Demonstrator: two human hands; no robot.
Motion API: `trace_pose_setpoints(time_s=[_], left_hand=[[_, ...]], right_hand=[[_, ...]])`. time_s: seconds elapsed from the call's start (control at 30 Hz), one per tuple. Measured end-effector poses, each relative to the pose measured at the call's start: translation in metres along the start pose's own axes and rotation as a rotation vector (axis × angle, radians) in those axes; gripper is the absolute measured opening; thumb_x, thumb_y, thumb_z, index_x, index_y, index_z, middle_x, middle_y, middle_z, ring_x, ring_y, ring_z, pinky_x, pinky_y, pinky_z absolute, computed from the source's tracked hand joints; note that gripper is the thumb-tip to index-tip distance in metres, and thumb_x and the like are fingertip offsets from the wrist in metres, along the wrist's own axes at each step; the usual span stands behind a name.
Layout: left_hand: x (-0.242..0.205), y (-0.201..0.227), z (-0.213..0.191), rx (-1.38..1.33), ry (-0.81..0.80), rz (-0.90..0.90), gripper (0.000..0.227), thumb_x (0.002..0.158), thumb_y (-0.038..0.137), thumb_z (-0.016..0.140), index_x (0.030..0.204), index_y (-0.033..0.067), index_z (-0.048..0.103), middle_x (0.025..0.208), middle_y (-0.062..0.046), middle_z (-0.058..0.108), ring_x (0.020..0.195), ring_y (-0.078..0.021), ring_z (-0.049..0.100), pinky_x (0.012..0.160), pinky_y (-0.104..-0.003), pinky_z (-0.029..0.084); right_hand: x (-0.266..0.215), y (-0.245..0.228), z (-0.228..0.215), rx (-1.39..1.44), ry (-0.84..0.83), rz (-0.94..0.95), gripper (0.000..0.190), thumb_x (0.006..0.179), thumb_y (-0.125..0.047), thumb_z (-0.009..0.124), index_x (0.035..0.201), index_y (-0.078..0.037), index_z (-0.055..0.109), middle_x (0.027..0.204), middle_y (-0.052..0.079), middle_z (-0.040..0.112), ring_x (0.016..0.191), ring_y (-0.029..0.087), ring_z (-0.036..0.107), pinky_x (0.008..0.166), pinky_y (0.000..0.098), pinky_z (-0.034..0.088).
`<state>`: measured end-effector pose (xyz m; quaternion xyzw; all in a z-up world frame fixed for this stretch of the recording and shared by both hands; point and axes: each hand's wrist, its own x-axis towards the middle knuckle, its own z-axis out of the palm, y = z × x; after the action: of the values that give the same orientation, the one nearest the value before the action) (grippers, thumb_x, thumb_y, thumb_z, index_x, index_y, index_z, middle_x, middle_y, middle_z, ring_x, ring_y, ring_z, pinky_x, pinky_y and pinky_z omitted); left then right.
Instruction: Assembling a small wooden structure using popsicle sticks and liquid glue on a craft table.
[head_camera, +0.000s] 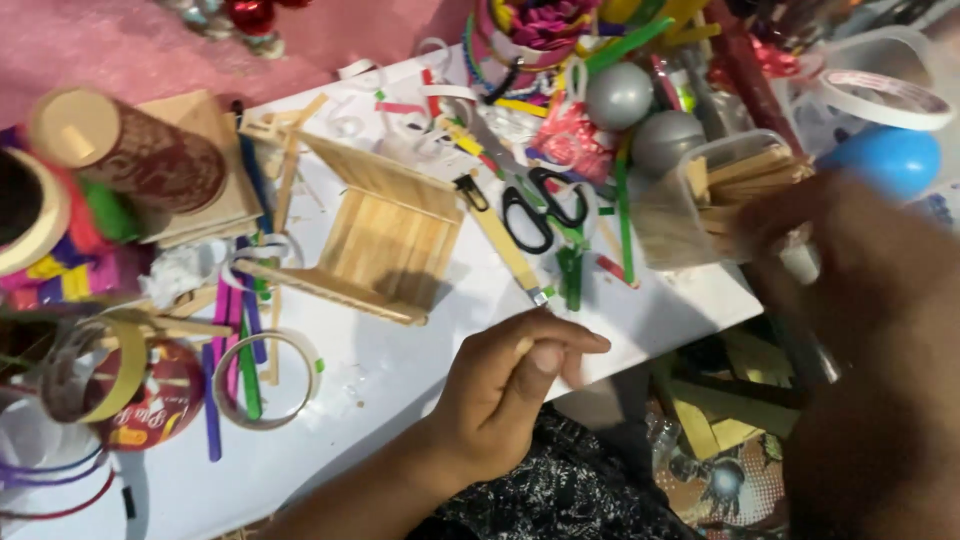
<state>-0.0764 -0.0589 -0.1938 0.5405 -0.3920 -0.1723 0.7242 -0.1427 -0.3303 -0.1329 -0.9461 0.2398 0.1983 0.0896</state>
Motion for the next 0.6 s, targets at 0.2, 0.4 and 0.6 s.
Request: trace_pose_setpoints(time_s=[0.2, 0.4, 0.6], left_hand=[[0.027, -0.017, 0.032, -0.354, 0.113, -0.287, 0.043, 0.108, 0.043, 0.04, 0.117, 0.0025, 0.053, 0.073, 0.0, 0.039, 0.065, -0.011, 0.034, 0.061, -0.029, 0.03], [0.056, -0.033, 0.047, -0.431, 0.096, -0.269, 0.032, 0.112, 0.03, 0.039, 0.116, 0.0042, 0.057, 0.08, -0.005, 0.052, 0.072, -0.0138, 0.05, 0.067, -0.029, 0.042], [0.083, -0.057, 0.063, -0.662, 0.24, -0.249, 0.028, 0.113, 0.022, 0.045, 0.128, 0.0003, 0.053, 0.1, -0.015, 0.067, 0.103, -0.032, 0.069, 0.087, -0.038, 0.054]], right_hand=[[0.017, 0.056, -0.009, -0.073, 0.596, -0.362, 0.027, 0.111, -0.007, 0.075, 0.136, 0.004, 0.078, 0.106, 0.021, 0.073, 0.087, 0.032, 0.07, 0.07, 0.0442, 0.059], [0.014, 0.062, -0.001, -0.131, 0.611, -0.358, 0.016, 0.109, -0.018, 0.073, 0.12, -0.009, 0.081, 0.109, 0.009, 0.075, 0.092, 0.026, 0.071, 0.078, 0.0396, 0.052], [-0.023, 0.096, 0.042, 0.33, 0.793, -0.24, 0.005, 0.133, 0.024, 0.067, 0.137, 0.021, 0.066, 0.127, 0.035, 0.067, 0.111, 0.039, 0.063, 0.092, 0.0422, 0.048]])
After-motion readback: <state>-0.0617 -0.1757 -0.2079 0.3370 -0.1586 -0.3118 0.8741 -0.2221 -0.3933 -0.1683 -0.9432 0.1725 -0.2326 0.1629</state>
